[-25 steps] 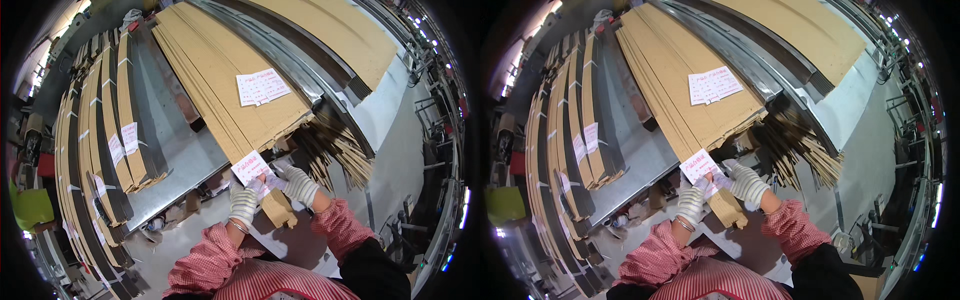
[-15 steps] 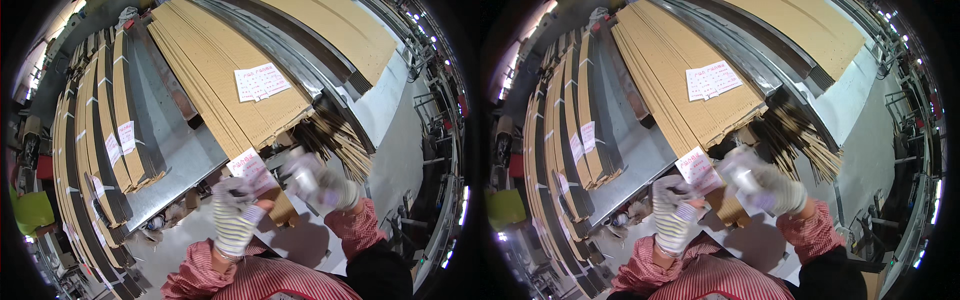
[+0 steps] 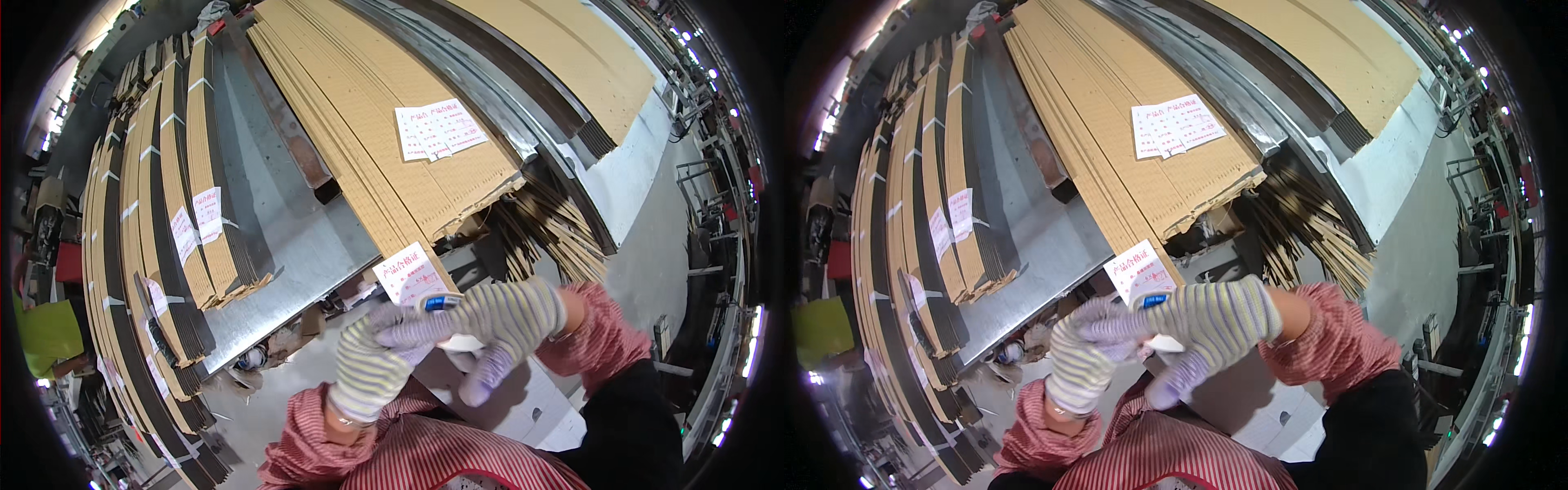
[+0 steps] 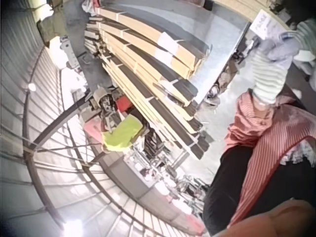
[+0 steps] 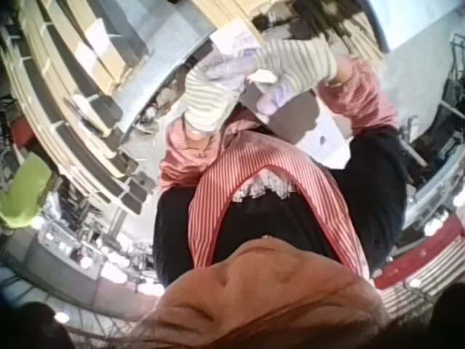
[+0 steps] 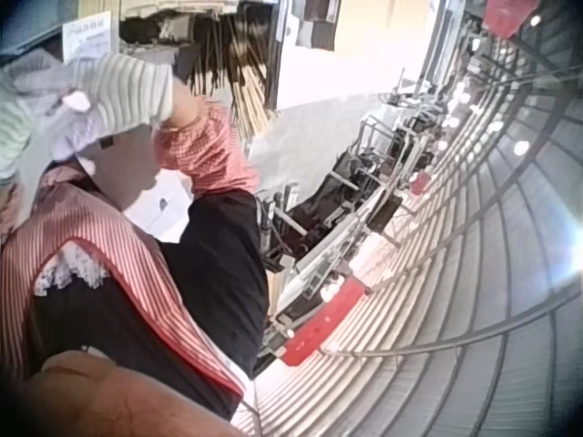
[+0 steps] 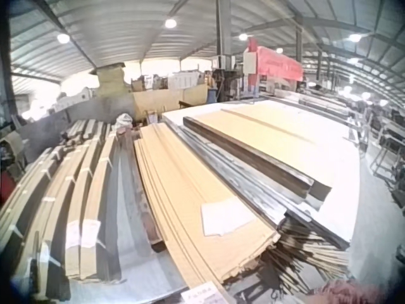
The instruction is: The recorder bundles stacks of thin wooden slats together using white adhesive tape and attaches paper labels to each bundle.
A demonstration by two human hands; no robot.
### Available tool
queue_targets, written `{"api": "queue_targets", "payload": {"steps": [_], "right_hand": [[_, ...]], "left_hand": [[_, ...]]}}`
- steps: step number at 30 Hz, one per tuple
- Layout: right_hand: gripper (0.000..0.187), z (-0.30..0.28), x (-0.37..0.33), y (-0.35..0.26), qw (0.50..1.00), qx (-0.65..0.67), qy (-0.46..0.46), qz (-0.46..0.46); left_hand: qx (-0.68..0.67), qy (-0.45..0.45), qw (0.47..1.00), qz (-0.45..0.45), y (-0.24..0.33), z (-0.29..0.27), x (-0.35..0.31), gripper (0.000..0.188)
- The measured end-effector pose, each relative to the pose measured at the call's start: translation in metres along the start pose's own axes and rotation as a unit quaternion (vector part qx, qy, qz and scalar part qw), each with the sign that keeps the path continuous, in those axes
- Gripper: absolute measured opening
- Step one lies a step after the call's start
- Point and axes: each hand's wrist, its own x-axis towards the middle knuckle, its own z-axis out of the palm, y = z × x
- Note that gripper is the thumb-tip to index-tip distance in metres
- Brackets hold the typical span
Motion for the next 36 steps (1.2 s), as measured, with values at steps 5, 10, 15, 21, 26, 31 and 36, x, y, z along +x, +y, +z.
{"api": "queue_targets", "payload": {"steps": [5,10,15,21,26,31,36], "right_hand": [[0.031,-0.059,0.007,0.057,0.901,-0.327,0.074,0.275],[0.052,-0.033,0.017,0.239,0.952,0.192,0.106,0.212],[0.093,-0.007,0.028,0.192,0.919,0.345,0.187,0.027],[0.088,0.078,0.066,0.130,0.778,-0.380,0.465,0.186],[0.086,0.078,0.059,0.126,0.773,-0.371,0.459,0.234],[0.089,0.049,0.019,0.082,0.882,-0.033,0.468,0.046],[0.051,0.004,0.024,0.046,0.840,-0.428,0.237,0.236]], "left_hand": [[-0.056,0.075,0.973,-0.210,-0.071,-0.022,0.008,0.009],[-0.197,0.003,0.967,-0.160,-0.172,0.019,0.049,0.023],[-0.333,-0.095,0.897,-0.273,-0.213,0.037,0.049,0.042],[-0.039,-0.029,0.963,-0.265,-0.184,0.007,0.048,0.040],[-0.299,-0.031,0.951,-0.066,-0.117,-0.018,0.043,0.032],[0.157,-0.026,0.983,0.096,-0.084,0.034,0.067,0.037],[0.345,0.006,0.916,0.204,-0.083,0.050,0.069,0.052]]}}
